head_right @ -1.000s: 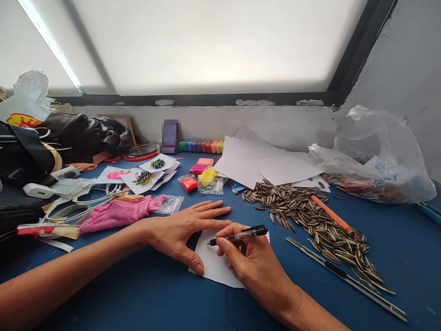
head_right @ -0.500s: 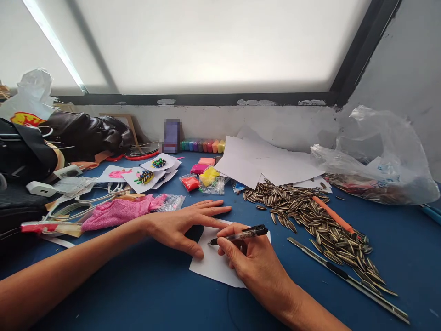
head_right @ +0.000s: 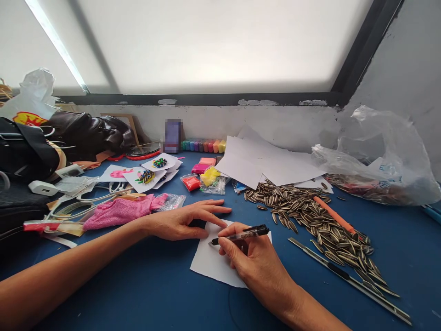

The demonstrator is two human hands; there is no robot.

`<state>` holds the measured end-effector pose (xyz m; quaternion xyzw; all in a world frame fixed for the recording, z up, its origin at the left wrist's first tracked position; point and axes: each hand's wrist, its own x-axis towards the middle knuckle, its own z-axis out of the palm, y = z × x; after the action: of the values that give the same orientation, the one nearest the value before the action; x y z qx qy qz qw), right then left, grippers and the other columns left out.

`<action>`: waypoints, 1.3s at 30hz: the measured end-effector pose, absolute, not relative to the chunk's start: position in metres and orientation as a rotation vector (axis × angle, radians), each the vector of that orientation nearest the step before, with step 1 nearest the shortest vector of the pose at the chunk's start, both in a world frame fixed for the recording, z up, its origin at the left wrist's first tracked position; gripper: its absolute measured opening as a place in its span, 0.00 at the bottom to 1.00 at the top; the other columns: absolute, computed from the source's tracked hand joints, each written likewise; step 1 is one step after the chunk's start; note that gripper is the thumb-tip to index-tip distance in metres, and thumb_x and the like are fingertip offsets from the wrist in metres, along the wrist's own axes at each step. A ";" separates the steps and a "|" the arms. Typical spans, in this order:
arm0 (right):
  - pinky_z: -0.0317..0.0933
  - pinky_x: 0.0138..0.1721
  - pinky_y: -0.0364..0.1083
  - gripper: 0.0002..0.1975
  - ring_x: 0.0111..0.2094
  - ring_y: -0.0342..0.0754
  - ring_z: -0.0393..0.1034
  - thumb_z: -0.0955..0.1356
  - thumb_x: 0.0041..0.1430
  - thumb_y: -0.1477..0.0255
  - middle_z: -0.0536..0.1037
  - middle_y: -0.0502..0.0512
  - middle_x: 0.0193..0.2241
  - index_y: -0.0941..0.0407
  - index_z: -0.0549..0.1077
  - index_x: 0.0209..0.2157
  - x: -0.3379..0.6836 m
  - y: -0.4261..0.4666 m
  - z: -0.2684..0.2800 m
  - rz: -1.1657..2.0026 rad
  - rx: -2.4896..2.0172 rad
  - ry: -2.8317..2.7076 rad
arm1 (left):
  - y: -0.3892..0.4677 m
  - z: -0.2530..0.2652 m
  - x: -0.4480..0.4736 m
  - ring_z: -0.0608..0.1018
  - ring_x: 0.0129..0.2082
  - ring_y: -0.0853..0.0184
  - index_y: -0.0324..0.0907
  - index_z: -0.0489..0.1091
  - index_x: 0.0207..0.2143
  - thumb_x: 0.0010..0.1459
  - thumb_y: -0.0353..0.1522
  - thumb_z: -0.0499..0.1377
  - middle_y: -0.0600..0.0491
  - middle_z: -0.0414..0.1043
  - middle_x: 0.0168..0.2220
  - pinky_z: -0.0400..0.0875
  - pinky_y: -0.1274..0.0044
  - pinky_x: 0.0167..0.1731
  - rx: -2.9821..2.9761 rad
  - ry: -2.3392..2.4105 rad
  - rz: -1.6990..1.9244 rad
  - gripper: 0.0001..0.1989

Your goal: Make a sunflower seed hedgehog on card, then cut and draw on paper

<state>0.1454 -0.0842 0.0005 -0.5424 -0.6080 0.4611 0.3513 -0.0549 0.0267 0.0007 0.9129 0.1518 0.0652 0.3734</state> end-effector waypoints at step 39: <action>0.53 0.19 0.40 0.11 0.20 0.39 0.59 0.66 0.57 0.61 0.73 0.49 0.25 0.54 0.73 0.35 0.147 -0.082 -0.003 1.227 -1.429 -1.546 | 0.023 0.005 -0.051 0.40 0.69 0.55 0.59 0.55 0.63 0.48 0.52 0.63 0.59 0.41 0.69 0.38 0.60 0.65 2.435 0.396 0.042 0.41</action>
<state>0.1473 -0.0819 -0.0026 -0.5502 -0.5956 0.4727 0.3451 -0.0514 0.0231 0.0052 0.9313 0.1516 0.0161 0.3307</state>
